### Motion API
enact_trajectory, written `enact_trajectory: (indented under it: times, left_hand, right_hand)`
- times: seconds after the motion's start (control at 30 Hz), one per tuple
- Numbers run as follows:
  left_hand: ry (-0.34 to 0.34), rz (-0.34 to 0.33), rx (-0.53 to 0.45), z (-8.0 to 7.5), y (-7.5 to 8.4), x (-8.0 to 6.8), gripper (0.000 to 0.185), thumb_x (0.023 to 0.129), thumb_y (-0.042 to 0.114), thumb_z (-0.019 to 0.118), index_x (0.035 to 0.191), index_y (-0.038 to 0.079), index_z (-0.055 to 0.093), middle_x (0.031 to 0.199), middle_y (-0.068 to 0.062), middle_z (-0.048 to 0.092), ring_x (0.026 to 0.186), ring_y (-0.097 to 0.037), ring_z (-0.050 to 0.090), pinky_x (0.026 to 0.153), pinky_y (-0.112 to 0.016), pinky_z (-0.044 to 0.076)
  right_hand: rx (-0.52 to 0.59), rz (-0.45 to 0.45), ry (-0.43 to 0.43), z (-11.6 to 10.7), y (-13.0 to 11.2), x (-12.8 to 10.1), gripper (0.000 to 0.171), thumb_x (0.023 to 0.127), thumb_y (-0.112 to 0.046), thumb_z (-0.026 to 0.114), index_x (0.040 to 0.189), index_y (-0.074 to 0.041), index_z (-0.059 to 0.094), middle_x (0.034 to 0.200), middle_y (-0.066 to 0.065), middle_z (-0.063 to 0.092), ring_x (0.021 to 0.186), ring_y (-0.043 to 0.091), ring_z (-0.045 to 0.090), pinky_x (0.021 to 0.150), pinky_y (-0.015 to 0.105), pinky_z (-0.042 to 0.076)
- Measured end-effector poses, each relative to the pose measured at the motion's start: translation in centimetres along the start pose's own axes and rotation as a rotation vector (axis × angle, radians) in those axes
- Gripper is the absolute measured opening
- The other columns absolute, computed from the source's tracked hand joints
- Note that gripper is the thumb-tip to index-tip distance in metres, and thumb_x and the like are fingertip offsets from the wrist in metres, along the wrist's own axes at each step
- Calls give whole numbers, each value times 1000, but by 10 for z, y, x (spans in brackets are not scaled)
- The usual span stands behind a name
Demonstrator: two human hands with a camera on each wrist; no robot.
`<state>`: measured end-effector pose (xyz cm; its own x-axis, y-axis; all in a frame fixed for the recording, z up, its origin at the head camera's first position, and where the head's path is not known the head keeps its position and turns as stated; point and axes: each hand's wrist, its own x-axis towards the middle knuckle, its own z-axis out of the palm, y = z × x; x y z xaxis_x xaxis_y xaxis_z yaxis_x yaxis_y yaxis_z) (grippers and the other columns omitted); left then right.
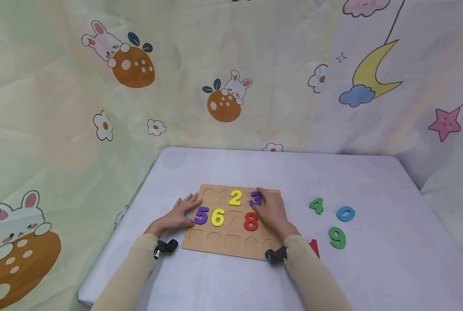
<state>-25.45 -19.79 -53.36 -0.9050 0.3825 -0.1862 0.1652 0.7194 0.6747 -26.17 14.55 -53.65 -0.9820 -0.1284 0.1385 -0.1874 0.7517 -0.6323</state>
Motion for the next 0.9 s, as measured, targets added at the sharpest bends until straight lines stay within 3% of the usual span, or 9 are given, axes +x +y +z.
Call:
enact_trajectory:
  times: [0.9]
  left_hand:
    - [-21, -7, -20, -1, -4, 1, 85, 70, 15, 69, 150, 16, 40, 164, 2, 13, 151, -16, -4, 119, -46, -14]
  right_hand:
    - [18, 20, -43, 6, -7, 5, 64, 88, -23, 72, 144, -8, 46, 144, 14, 51, 136, 35, 42, 112, 54, 34]
